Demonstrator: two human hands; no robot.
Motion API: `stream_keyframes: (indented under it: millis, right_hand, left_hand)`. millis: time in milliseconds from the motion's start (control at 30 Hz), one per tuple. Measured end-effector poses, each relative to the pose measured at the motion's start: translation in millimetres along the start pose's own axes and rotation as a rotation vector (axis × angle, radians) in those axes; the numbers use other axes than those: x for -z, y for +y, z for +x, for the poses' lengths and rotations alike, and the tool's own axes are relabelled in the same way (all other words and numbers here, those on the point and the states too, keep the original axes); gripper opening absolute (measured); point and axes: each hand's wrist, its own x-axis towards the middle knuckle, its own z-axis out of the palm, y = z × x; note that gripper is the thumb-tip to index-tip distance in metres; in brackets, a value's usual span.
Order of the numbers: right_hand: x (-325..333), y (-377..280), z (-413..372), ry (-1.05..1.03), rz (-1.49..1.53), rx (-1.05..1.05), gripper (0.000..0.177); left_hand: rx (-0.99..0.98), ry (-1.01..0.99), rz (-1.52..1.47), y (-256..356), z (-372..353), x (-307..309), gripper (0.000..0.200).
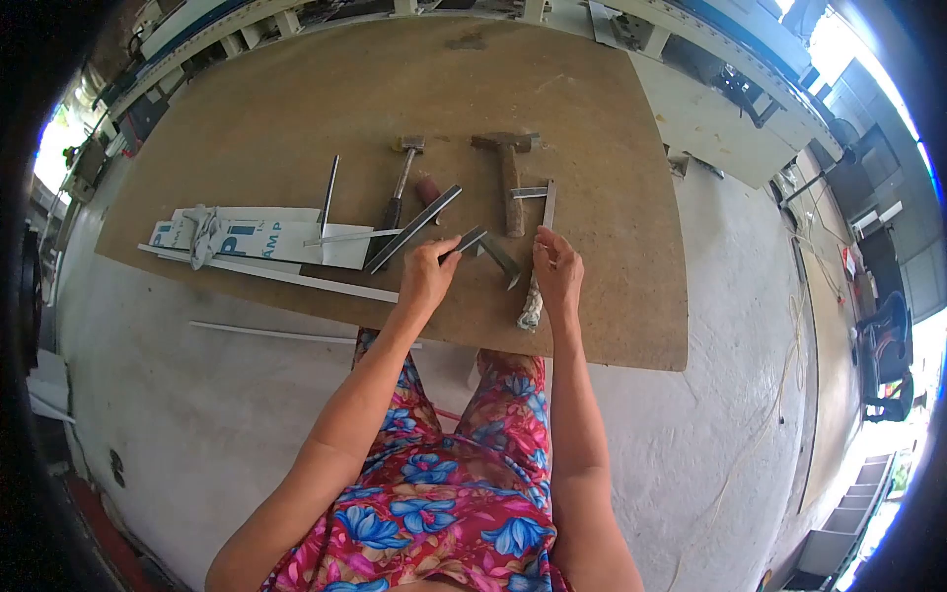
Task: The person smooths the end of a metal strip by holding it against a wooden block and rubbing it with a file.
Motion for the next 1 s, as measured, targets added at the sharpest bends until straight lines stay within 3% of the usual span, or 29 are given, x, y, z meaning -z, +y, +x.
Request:
stream_keyframes:
  millis: [33,133,233,367,500,633,667,767,867,967,1000]
  right_hand:
    - [-1.5,-1.9,3.7,0.009,-0.007,-0.021,0.033]
    - [-11.4,10.3,11.5,0.108,-0.541,0.003,0.048]
    - [-12.4,20.1,15.0,0.052,-0.659,-0.055,0.061]
    - [-7.2,41.9,28.7,-0.014,-0.654,-0.107,0.062]
    - [9.7,49.1,44.6,0.109,-0.769,-0.108,0.06]
    - [13.0,27.4,56.0,0.208,-0.779,-0.016,0.059]
    - [9.4,22.0,61.2,0.204,-0.75,0.1,0.053]
    - [-15.8,-20.1,70.5,-0.055,-0.434,0.18,0.044]
    - [-53.4,-75.1,69.8,-0.258,-0.329,0.19,0.039]
    - [-87.9,-77.3,84.6,-0.452,-0.412,0.443,0.038]
    - [-98.8,-80.9,87.0,-0.536,-0.438,0.431,0.039]
  left_hand:
    - [0.006,0.002,-0.001,1.0,-0.3,0.6,0.024]
    - [0.089,-0.045,0.013,5.6,0.4,2.6,0.026]
    - [0.057,-0.011,-0.021,-1.5,-0.4,-2.8,0.025]
    - [0.032,0.007,-0.013,-1.2,-0.8,-3.1,0.025]
    - [0.008,0.054,-0.042,-2.4,-3.4,-5.9,0.025]
    - [0.049,0.047,-0.046,0.5,-4.9,-4.3,0.025]
    - [0.066,0.041,-0.045,0.9,-5.2,-3.8,0.025]
    - [0.115,0.032,-0.043,4.8,-6.3,-1.6,0.026]
    - [0.159,0.019,-0.095,5.1,-7.8,-2.7,0.025]
    - [0.223,-0.025,-0.06,7.5,-6.8,-1.7,0.023]
    - [0.217,-0.025,-0.046,5.5,-6.6,-3.9,0.022]
